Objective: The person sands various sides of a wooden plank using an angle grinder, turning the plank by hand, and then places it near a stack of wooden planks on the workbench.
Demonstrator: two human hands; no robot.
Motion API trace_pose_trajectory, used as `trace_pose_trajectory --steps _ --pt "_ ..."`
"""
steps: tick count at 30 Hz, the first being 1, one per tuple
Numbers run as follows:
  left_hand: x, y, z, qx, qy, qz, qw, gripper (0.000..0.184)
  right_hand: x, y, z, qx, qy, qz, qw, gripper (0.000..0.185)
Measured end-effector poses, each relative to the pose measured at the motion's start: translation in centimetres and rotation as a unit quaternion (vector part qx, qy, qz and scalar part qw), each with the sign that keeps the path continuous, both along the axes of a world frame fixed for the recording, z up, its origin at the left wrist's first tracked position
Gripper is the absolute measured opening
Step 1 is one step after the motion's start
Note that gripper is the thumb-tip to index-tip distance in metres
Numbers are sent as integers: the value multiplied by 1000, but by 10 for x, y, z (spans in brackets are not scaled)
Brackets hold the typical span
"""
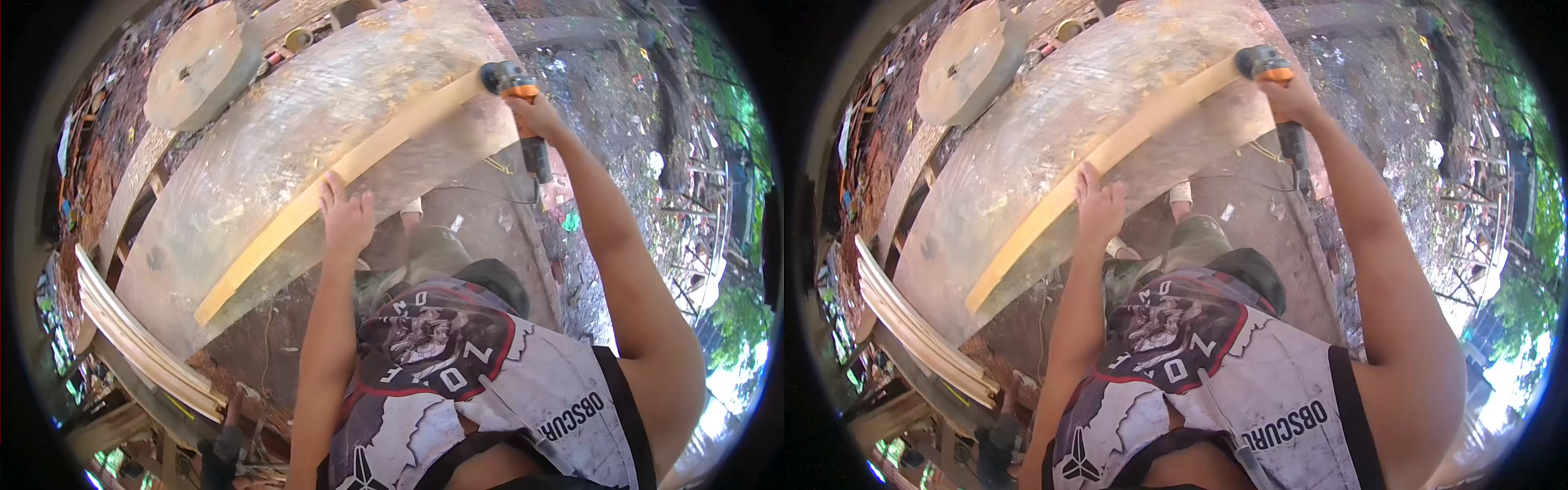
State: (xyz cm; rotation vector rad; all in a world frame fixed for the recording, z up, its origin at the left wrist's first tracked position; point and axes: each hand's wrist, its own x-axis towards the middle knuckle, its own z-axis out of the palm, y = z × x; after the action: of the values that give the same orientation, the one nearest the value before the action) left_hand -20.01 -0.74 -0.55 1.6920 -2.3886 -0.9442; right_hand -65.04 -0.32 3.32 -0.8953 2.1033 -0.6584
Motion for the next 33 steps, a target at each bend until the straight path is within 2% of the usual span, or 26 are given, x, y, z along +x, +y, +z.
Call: trace_pose_trajectory --steps 1,2,3,4,5,7,9,10,11,12,13,14,15,16,17,18,21,22,24,26,30,32,33 --pt "-2 0 -2 1 -5 12 1000 50 -1 -1 -3 -27 -34 0 999 34" --pt "-2 -1 -5 -68 -37 -37 996 46 0 -4 -6 -51 -72 4 996 34" --pt "2 -1 -9 -133 -75 -82 985 42 -4 -5 -20 -9 -5 -8 1000 33" --pt "1 -3 -9 -95 -47 -91 990 38 14 -5 -17 -28 -45 -18 998 33" --pt "-4 -5 -8 -58 -16 -97 993 33 40 -2 2 -36 -122 -26 991 36" --pt "-22 12 -17 -148 112 -21 982 27 76 7 -7 -27 -149 11 988 40" --pt "-46 15 -32 -218 252 -43 942 26 122 16 2 30 -150 34 988 39" --pt "-48 17 -28 -69 247 -46 965 31 147 19 1 59 -162 68 983 37" --pt "-45 14 -19 80 244 -49 965 37 173 23 0 86 -172 101 976 36" --pt "-33 12 -3 76 244 -33 966 37 203 28 -5 61 -152 139 977 32" --pt "-20 13 18 286 374 123 873 43 238 30 3 58 -120 182 974 29" --pt "-6 17 30 468 477 262 696 50 272 28 18 116 -174 188 960 30" --pt "12 22 28 461 485 268 693 50 290 38 -10 96 -147 196 965 32" --pt "36 29 20 461 516 301 656 53 336 28 22 98 -187 244 947 37" --pt "59 36 18 461 546 331 617 57 355 35 3 90 -136 267 950 43" --pt "90 41 29 431 555 365 611 59 383 29 8 101 -106 304 941 46" --pt "170 55 24 408 580 407 576 56 482 16 36 97 -45 376 921 53" --pt "193 59 23 365 607 429 560 55 509 14 42 83 -20 402 912 56" --pt "237 66 24 312 636 459 536 55 556 6 40 88 -38 430 898 58" --pt "284 66 29 293 637 473 534 54 602 0 43 54 -62 484 871 63" --pt "340 70 42 270 620 518 524 59 663 -6 47 47 -28 533 844 64" --pt "363 72 39 242 605 506 565 65 688 -8 45 58 8 551 833 65" --pt "374 74 41 238 610 510 557 65 700 -10 45 60 13 558 827 65"
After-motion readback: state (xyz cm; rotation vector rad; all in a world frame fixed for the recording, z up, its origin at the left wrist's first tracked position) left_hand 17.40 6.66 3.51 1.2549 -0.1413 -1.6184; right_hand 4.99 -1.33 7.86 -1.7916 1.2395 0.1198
